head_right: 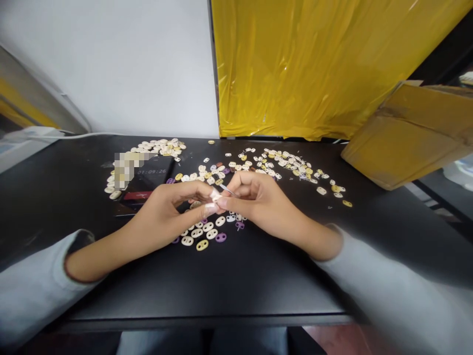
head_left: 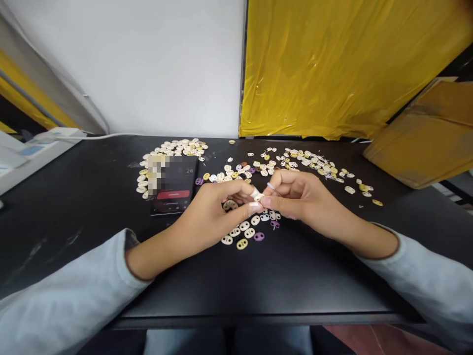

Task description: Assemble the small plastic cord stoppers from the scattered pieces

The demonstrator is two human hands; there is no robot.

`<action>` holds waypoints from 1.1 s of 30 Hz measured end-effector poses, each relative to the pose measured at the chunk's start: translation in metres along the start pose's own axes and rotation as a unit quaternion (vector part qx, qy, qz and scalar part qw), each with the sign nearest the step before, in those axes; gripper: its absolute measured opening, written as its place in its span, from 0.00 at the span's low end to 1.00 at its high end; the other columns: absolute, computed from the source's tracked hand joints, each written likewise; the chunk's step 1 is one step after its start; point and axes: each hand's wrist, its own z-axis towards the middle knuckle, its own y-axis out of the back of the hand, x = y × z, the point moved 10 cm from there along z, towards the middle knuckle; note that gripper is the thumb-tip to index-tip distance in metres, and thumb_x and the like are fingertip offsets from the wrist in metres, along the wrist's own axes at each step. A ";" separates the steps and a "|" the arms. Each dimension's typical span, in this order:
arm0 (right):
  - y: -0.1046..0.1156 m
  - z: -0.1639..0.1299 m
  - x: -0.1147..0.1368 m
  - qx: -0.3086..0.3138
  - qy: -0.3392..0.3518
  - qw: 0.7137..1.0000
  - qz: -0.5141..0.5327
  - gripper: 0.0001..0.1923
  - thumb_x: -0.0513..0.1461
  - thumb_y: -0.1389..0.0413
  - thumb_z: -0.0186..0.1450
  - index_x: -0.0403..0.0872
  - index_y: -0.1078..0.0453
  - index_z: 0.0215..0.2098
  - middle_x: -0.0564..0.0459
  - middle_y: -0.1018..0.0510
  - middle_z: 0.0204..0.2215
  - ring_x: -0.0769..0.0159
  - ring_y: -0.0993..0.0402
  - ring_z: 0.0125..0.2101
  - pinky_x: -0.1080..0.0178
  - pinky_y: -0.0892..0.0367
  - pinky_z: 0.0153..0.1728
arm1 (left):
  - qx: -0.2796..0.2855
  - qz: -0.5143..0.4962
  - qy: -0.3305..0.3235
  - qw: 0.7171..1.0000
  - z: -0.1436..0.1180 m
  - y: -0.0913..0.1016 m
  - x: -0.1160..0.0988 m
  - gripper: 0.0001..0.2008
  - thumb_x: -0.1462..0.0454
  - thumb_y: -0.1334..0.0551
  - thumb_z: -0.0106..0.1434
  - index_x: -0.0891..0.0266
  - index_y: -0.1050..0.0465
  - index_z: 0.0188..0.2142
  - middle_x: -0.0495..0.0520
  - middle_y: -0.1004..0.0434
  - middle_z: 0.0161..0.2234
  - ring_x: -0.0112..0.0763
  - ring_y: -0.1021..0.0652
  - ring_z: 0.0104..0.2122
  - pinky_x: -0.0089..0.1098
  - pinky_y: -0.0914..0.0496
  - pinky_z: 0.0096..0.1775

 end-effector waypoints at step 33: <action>-0.010 -0.016 0.022 0.000 0.146 0.925 -0.350 0.05 0.37 0.49 0.69 0.47 0.34 0.34 0.56 0.26 0.23 0.69 0.29 0.23 0.66 0.40 0.25 | -0.013 -0.014 0.009 1.000 -0.003 0.005 0.006 0.07 0.63 0.39 0.67 0.64 0.23 0.37 0.53 0.20 0.33 0.33 0.21 0.34 0.31 0.29 0.37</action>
